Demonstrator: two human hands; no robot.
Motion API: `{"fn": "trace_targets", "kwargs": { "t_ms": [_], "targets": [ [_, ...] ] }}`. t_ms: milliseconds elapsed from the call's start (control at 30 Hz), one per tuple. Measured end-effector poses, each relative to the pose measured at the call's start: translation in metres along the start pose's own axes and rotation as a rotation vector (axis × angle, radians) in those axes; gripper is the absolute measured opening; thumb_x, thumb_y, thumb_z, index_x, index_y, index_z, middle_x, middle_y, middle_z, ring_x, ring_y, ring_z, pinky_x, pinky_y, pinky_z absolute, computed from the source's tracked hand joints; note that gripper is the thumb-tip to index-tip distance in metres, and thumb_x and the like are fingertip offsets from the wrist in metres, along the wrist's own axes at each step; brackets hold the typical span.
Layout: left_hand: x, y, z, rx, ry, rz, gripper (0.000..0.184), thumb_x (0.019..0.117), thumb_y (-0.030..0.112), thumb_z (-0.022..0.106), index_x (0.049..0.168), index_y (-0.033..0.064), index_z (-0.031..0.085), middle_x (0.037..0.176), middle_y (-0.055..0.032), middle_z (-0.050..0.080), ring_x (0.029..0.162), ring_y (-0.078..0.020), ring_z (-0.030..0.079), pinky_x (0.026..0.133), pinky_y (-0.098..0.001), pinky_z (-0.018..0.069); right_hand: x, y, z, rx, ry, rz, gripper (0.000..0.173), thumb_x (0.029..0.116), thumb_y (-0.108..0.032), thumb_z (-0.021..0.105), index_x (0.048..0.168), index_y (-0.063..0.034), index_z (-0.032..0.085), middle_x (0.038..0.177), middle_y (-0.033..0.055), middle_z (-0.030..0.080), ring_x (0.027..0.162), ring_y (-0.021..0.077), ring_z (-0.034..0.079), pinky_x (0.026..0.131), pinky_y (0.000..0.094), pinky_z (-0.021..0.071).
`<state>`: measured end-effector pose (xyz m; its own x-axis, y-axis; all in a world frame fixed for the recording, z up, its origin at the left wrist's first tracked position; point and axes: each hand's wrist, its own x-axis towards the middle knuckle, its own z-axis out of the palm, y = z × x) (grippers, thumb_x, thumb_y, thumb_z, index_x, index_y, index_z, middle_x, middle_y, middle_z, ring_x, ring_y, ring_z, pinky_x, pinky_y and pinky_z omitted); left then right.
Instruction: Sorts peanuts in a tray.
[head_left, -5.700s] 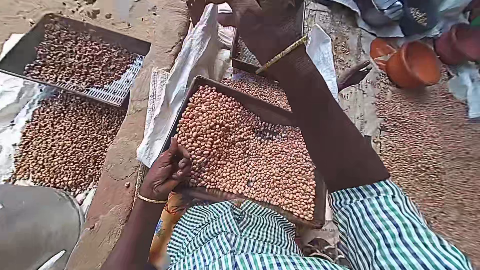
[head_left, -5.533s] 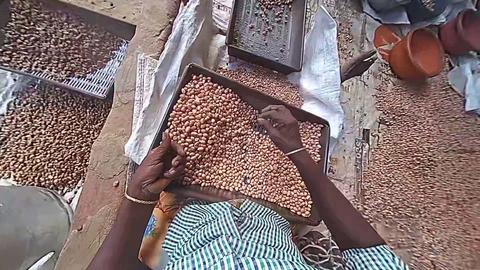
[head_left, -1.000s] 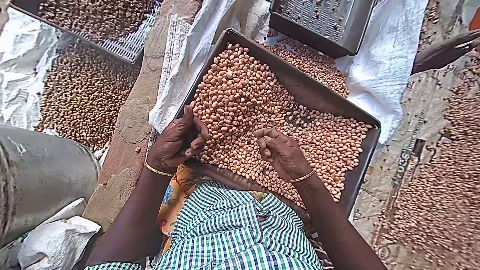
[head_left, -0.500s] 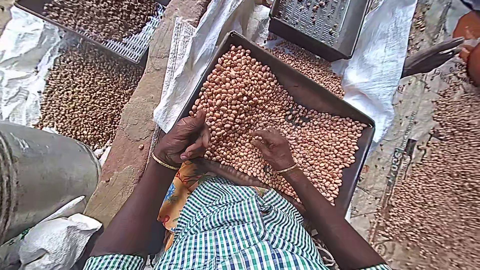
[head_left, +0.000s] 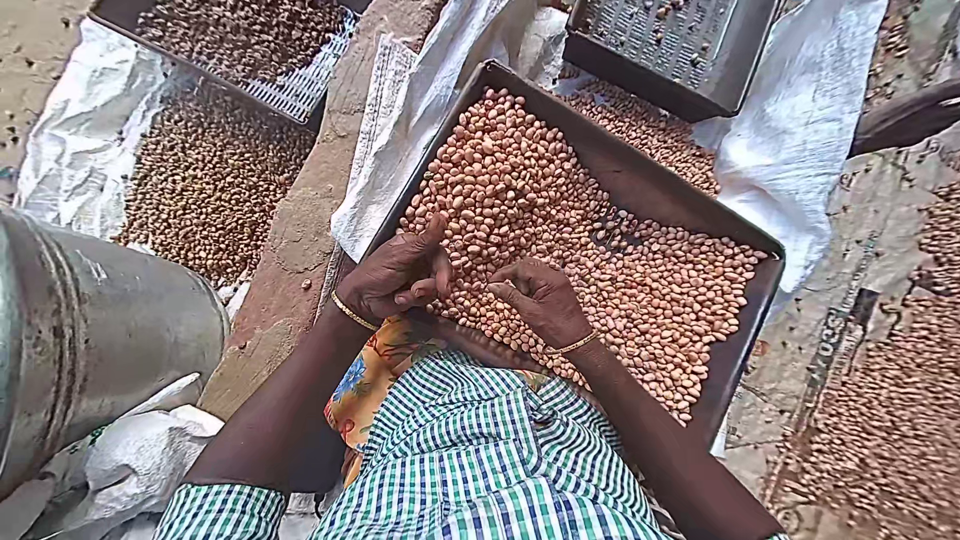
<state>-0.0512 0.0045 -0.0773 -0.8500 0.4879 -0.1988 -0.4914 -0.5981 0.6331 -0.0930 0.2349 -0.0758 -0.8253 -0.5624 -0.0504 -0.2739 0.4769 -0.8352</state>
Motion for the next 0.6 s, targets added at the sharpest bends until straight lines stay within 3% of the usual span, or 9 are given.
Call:
{"fn": "trace_targets", "kwargs": {
  "t_ms": [67, 100, 233, 333, 400, 433, 500, 533, 600],
  "targets": [
    [0.001, -0.002, -0.003, -0.075, -0.028, 0.087, 0.062, 0.1118, 0.038, 0.028, 0.068, 0.0144, 0.065, 0.047, 0.0107, 0.052, 0.037, 0.005, 0.048, 0.036, -0.0106, 0.0386, -0.012, 0.007, 0.01, -0.12, -0.055, -0.067, 0.012, 0.0886, 0.0, 0.07, 0.098, 0.0049, 0.076, 0.081, 0.0171, 0.066, 0.069, 0.0217, 0.06, 0.066, 0.0329, 0.0496],
    [0.001, -0.003, -0.003, -0.11, -0.041, 0.12, 0.056, 0.1116, 0.035, 0.033, 0.073, 0.0134, 0.067, 0.048, 0.0113, 0.052, 0.038, 0.0049, 0.049, 0.036, -0.0109, 0.0396, -0.015, 0.012, 0.016, -0.166, -0.06, -0.109, 0.014, 0.0885, 0.0, 0.069, 0.099, 0.0047, 0.077, 0.08, 0.0189, 0.065, 0.068, 0.0261, 0.061, 0.065, 0.0363, 0.0512],
    [0.001, -0.002, -0.006, -0.137, -0.07, 0.208, 0.031, 0.108, 0.021, 0.048, 0.093, 0.0116, 0.073, 0.058, 0.0118, 0.059, 0.045, 0.0064, 0.053, 0.041, -0.0085, 0.0429, -0.014, 0.016, 0.029, -0.309, -0.062, -0.247, 0.013, 0.0897, -0.003, 0.069, 0.097, 0.0065, 0.075, 0.08, 0.0217, 0.065, 0.067, 0.0343, 0.066, 0.06, 0.0431, 0.0556],
    [0.003, -0.002, -0.007, -0.152, -0.073, 0.226, 0.031, 0.1072, 0.026, 0.05, 0.089, 0.0128, 0.072, 0.059, 0.0116, 0.059, 0.046, 0.0067, 0.052, 0.043, -0.0082, 0.0413, -0.013, 0.014, 0.033, -0.444, -0.053, -0.336, 0.011, 0.0876, -0.003, 0.07, 0.089, 0.0082, 0.072, 0.077, 0.0217, 0.064, 0.066, 0.0355, 0.068, 0.055, 0.0429, 0.0556],
    [0.003, -0.002, -0.006, -0.166, -0.045, 0.234, 0.038, 0.1073, 0.033, 0.049, 0.08, 0.0146, 0.069, 0.055, 0.0122, 0.056, 0.044, 0.0063, 0.051, 0.041, -0.0088, 0.0406, -0.014, 0.014, 0.031, -0.382, -0.023, -0.294, 0.012, 0.0841, -0.005, 0.071, 0.086, 0.007, 0.072, 0.073, 0.0177, 0.063, 0.062, 0.03, 0.066, 0.053, 0.0391, 0.0536],
    [0.003, -0.002, -0.006, -0.164, -0.05, 0.242, 0.041, 0.1072, 0.036, 0.048, 0.078, 0.0157, 0.068, 0.055, 0.0129, 0.055, 0.044, 0.0062, 0.051, 0.041, -0.0091, 0.0403, -0.014, 0.011, 0.025, -0.267, 0.014, -0.205, 0.012, 0.0825, -0.005, 0.072, 0.086, 0.006, 0.072, 0.069, 0.0131, 0.061, 0.059, 0.0225, 0.06, 0.054, 0.0335, 0.0499],
    [0.0, 0.0, -0.005, -0.103, -0.032, 0.207, 0.052, 0.1077, 0.046, 0.04, 0.08, 0.014, 0.07, 0.054, 0.0119, 0.056, 0.043, 0.0061, 0.05, 0.04, -0.0095, 0.0391, -0.01, -0.007, 0.006, 0.061, 0.09, 0.025, 0.006, 0.086, -0.004, 0.072, 0.09, 0.0004, 0.071, 0.06, -0.0067, 0.045, 0.05, -0.003, 0.036, 0.049, 0.0118, 0.0327],
    [0.0, -0.001, -0.003, -0.036, -0.004, 0.14, 0.061, 0.108, 0.051, 0.034, 0.083, 0.0105, 0.071, 0.055, 0.0097, 0.058, 0.042, 0.0058, 0.05, 0.039, -0.0095, 0.0388, -0.007, -0.018, -0.001, 0.193, 0.109, 0.074, 0.005, 0.0879, -0.002, 0.07, 0.093, -0.0016, 0.07, 0.058, -0.0124, 0.041, 0.047, -0.0087, 0.031, 0.046, 0.0076, 0.03],
    [0.004, -0.002, 0.005, 0.135, 0.028, -0.067, 0.072, 0.1084, 0.052, 0.016, 0.088, 0.009, 0.069, 0.057, 0.0071, 0.061, 0.041, 0.0059, 0.049, 0.039, -0.0092, 0.0391, -0.004, -0.036, -0.009, 0.309, 0.081, 0.068, 0.006, 0.0924, -0.006, 0.071, 0.098, -0.0022, 0.071, 0.061, -0.0129, 0.046, 0.048, -0.0101, 0.032, 0.046, 0.0067, 0.0299]
  ]
}}
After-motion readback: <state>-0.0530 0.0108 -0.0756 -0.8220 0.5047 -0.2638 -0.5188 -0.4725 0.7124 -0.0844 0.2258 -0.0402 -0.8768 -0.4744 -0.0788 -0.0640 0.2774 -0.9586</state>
